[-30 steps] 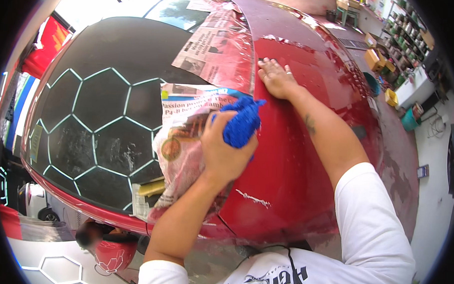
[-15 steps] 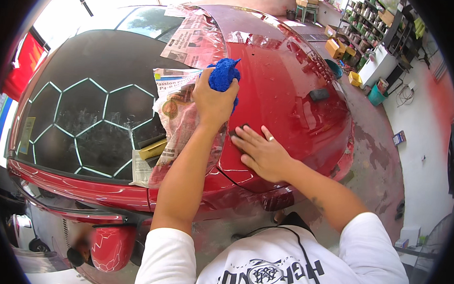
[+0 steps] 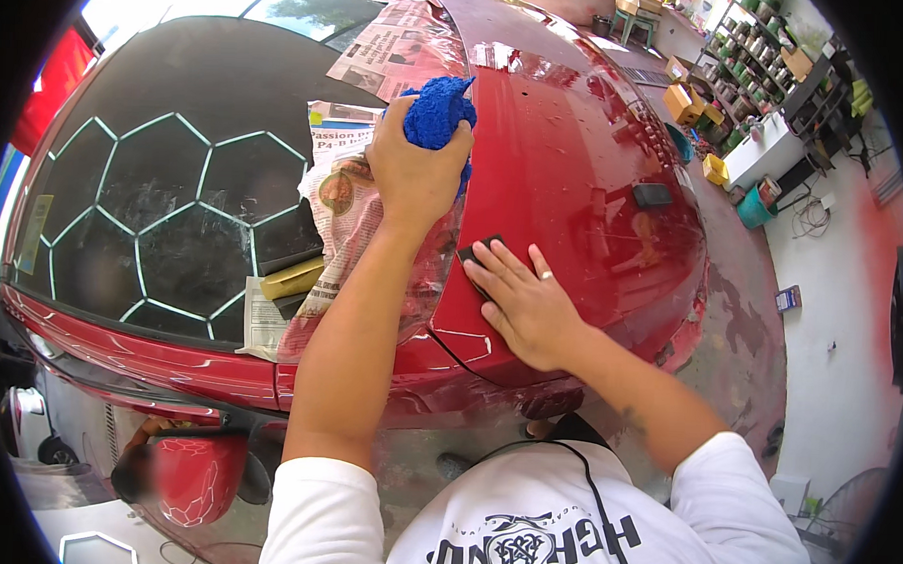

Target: The person applies a transparent protective film to the hood of a red car. They use a blue microfiber cloth to smooth the film and a black squeegee to press it down and remove air bubbles. Newspaper is placed on the windshield to protect it during the process.

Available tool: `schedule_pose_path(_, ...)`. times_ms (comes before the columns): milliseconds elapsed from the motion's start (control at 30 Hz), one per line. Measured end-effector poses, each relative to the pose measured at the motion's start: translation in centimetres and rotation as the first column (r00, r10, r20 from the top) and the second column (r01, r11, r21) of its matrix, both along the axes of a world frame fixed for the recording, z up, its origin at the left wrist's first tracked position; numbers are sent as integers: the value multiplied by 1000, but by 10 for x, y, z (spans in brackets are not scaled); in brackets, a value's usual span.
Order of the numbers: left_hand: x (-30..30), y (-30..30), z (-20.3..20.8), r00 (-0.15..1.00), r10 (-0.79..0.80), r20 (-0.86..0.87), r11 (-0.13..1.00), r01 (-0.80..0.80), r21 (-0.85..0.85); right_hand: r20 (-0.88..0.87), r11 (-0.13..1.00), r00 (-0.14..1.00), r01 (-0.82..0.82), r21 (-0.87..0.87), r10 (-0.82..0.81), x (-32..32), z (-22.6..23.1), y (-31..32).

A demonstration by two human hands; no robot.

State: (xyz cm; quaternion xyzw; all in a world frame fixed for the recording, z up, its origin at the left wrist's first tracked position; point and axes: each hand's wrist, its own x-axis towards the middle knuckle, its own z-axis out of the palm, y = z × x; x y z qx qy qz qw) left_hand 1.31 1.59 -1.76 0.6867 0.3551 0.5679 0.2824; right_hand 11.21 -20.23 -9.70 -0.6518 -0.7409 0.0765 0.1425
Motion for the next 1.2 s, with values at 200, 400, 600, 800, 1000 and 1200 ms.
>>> schedule_pose_path(200,25,-7,6,995,-81,56,996,79,31,-25,957,957,290,3,-290,101,10,142)
schedule_pose_path(400,3,-13,10,994,-80,76,996,83,-38,20,998,998,52,27,-53,19,-4,32)
schedule_pose_path(600,12,-22,12,983,-132,126,982,147,-120,19,969,970,240,65,-242,118,-8,164)
schedule_pose_path(800,5,-23,11,992,-109,62,989,114,-95,22,946,949,314,-75,-313,185,-4,301)
schedule_pose_path(1000,-6,-26,9,987,-113,-115,990,122,73,-20,941,944,325,-92,-329,255,-19,426)
schedule_pose_path(1200,8,-22,8,969,-185,-162,962,213,174,-80,962,958,274,-7,-274,344,-33,477)
